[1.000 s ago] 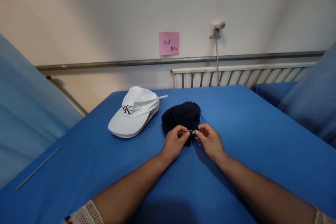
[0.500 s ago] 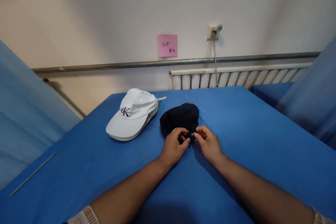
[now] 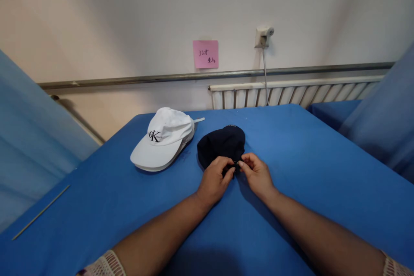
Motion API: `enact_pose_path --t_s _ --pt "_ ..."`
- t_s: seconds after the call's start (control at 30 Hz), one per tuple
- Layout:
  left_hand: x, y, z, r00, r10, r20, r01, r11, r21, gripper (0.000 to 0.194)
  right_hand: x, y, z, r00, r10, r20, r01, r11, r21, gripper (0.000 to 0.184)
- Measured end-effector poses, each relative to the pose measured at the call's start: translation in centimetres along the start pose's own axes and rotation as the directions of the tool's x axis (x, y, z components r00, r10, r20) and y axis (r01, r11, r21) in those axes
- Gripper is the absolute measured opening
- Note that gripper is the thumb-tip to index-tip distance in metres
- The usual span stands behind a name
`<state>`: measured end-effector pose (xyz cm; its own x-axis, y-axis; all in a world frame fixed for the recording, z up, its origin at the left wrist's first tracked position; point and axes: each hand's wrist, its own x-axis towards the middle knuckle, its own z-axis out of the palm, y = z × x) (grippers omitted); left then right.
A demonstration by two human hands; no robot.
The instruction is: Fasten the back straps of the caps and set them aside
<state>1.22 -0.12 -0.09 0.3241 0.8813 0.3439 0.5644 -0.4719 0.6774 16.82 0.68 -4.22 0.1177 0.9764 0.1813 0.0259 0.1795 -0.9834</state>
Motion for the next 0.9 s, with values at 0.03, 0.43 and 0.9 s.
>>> enact_pose_path --t_s 0.03,0.43,0.9 --pt "-0.02 -0.01 0.04 1.0 0.003 0.003 -0.003 1.0 0.015 0.014 0.06 0.05 0.0 1.0 0.005 -0.002 -0.005 1.0 0.011 0.018" --pt "0.11 0.07 0.08 1.0 0.011 0.015 -0.011 1.0 0.012 0.013 0.15 -0.03 0.01 1.0 -0.009 -0.011 0.009 1.0 -0.005 0.015" --pt "-0.13 -0.05 0.52 1.0 0.023 -0.012 -0.023 0.999 -0.023 0.01 0.31 0.49 0.13 1.0 0.013 -0.008 -0.013 1.0 0.006 0.014"
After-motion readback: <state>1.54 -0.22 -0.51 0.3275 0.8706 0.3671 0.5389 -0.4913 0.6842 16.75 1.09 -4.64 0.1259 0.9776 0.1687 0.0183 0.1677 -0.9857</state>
